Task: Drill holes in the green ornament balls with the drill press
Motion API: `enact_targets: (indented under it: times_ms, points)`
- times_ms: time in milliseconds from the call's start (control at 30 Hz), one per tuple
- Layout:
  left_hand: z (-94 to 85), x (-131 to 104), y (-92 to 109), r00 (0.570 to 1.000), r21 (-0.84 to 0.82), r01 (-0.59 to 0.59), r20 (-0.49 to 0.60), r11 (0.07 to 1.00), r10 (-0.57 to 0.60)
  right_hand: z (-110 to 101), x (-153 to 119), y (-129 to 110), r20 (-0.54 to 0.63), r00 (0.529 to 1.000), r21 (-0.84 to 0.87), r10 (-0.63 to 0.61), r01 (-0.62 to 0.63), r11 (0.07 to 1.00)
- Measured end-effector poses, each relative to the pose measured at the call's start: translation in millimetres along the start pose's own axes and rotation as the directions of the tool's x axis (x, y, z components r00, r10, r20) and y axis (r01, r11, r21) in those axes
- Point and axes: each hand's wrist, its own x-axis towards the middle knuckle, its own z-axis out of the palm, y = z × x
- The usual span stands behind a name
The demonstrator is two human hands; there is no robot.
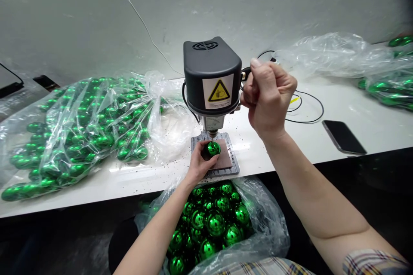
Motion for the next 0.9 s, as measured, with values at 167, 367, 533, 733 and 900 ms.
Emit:
enact_targets:
  times_ms: [167,367,533,733,900]
  points:
    - [-1.7,2,-5,1.0,0.02,-0.008,0.003,1.0,0.008,-3,-21,1,-0.08,0.991,0.011,-0.108,0.109,0.994]
    - [-2.9,1,-9,1.0,0.026,-0.021,0.005,0.999,0.021,-14,-45,14,-0.033,0.969,0.071,-0.244,0.246,0.967]
    - [-3.1,1,-11,0.999,0.024,-0.033,0.009,0.999,0.033,-27,-54,32,0.063,0.923,0.09,-0.381,0.374,0.923]
    - [-3.7,0,-12,0.999,0.006,-0.037,0.013,0.999,0.037,-37,-60,48,0.092,0.887,0.077,-0.453,0.447,0.891]
    - [-4.9,-1,-11,1.0,-0.003,-0.024,0.016,1.0,0.024,-35,-62,44,0.13,0.865,0.115,-0.484,0.472,0.874]
